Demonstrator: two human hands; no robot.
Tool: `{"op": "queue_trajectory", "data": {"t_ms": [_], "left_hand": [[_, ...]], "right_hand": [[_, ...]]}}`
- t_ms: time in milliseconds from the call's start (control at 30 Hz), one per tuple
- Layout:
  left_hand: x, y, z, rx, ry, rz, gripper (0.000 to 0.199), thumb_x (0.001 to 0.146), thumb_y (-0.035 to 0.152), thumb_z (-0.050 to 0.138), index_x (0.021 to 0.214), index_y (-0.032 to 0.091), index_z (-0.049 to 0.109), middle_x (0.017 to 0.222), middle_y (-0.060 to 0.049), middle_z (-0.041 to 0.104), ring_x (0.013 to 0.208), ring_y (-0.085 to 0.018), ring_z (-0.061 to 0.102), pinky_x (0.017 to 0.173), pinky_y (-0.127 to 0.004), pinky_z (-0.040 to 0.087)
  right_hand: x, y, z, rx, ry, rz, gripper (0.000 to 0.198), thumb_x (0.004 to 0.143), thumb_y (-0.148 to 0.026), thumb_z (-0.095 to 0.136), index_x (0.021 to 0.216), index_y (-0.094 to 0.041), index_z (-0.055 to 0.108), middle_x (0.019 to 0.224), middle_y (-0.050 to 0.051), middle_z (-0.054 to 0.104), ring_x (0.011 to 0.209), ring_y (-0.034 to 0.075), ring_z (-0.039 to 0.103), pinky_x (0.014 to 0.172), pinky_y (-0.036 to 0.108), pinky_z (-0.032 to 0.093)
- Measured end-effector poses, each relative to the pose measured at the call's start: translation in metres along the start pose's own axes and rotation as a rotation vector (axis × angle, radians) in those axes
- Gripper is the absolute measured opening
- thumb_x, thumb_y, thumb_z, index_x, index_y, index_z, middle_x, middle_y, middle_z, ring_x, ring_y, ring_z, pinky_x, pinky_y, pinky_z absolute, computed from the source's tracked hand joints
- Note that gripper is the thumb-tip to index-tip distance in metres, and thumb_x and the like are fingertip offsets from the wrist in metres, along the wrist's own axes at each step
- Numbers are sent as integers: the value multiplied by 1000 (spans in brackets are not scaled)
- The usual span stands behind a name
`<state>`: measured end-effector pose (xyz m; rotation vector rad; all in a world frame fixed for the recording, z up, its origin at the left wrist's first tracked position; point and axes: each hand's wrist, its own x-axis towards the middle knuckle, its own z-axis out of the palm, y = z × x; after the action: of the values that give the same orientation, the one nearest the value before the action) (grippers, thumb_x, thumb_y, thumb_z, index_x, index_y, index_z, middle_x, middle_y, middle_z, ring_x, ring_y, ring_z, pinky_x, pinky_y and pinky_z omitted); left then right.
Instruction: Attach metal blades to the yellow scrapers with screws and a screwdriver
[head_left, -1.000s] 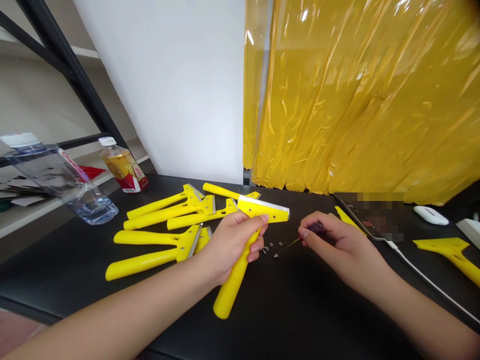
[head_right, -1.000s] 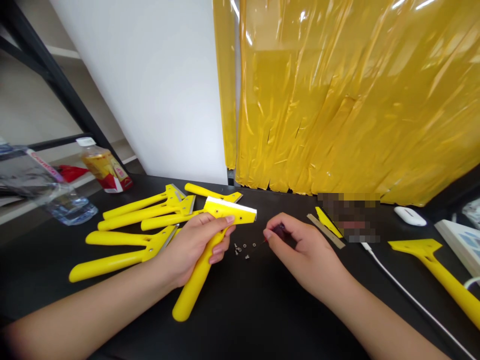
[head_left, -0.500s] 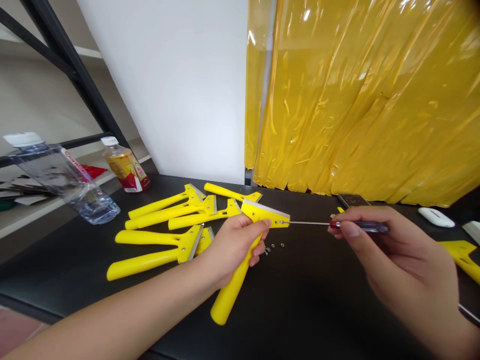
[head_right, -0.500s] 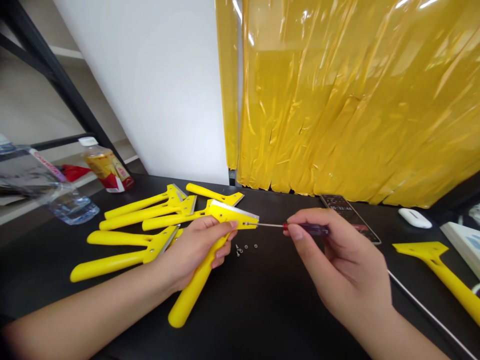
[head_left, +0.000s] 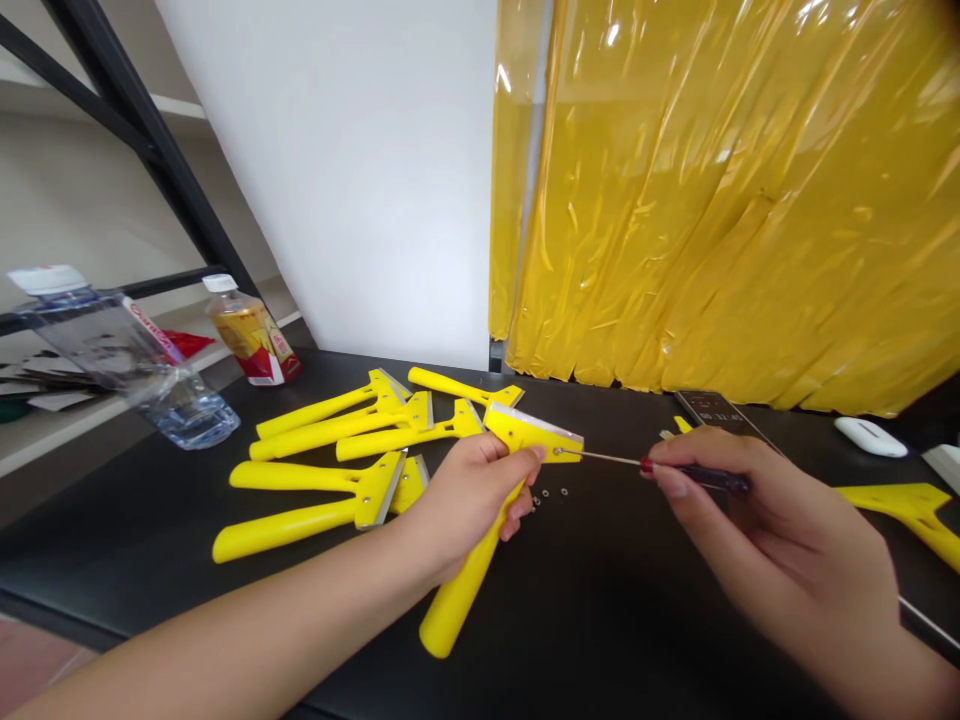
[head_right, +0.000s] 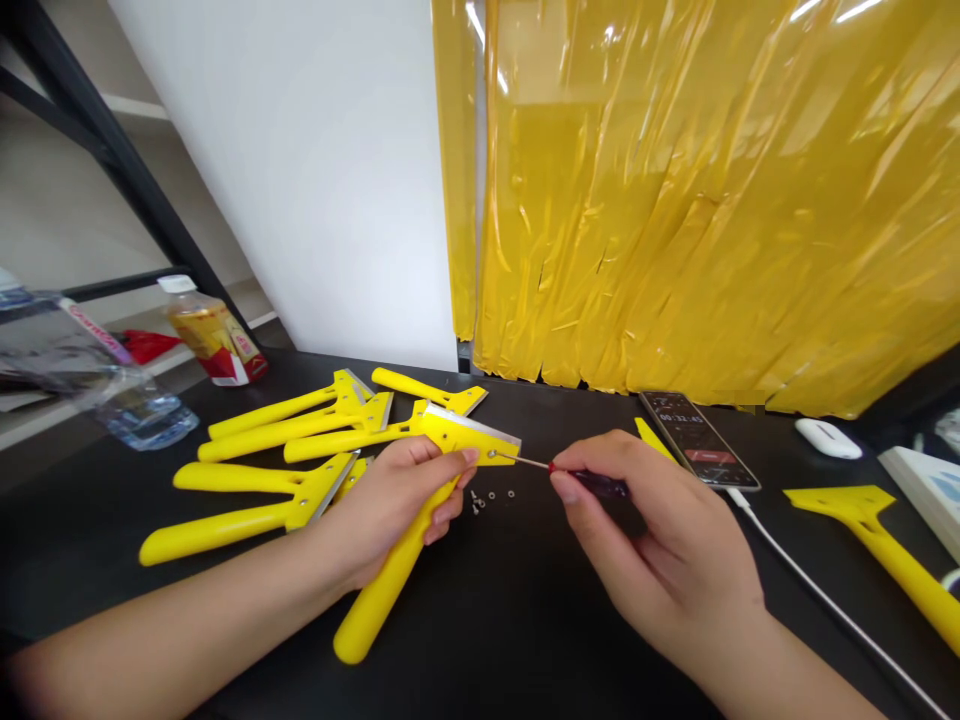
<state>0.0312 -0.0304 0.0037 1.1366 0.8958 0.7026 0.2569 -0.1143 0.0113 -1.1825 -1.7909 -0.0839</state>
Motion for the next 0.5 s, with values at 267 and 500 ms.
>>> {"op": "queue_trajectory", "data": {"t_ms": [267,500], "left_hand": [[0,-2,0,35,-6,1,33,92,40,67,72,21,50,51,6,45,43,-7,40,41,-19,33],[-1,-2,1,57,0,-11,33,92,40,68,72,21,50,52,5,47,44,-8,41,42,-19,33]], "right_hand": [[8,-9,-5,-80,-103,-223,17,98,-11,63,112,-21,62,98,4,74,87,16,71,77,29,54],[6,-17,-3,-203,-139,-244,16,99,-15,62,112,-24,60,100,3,76,87,18,73,79,32,57]]}}
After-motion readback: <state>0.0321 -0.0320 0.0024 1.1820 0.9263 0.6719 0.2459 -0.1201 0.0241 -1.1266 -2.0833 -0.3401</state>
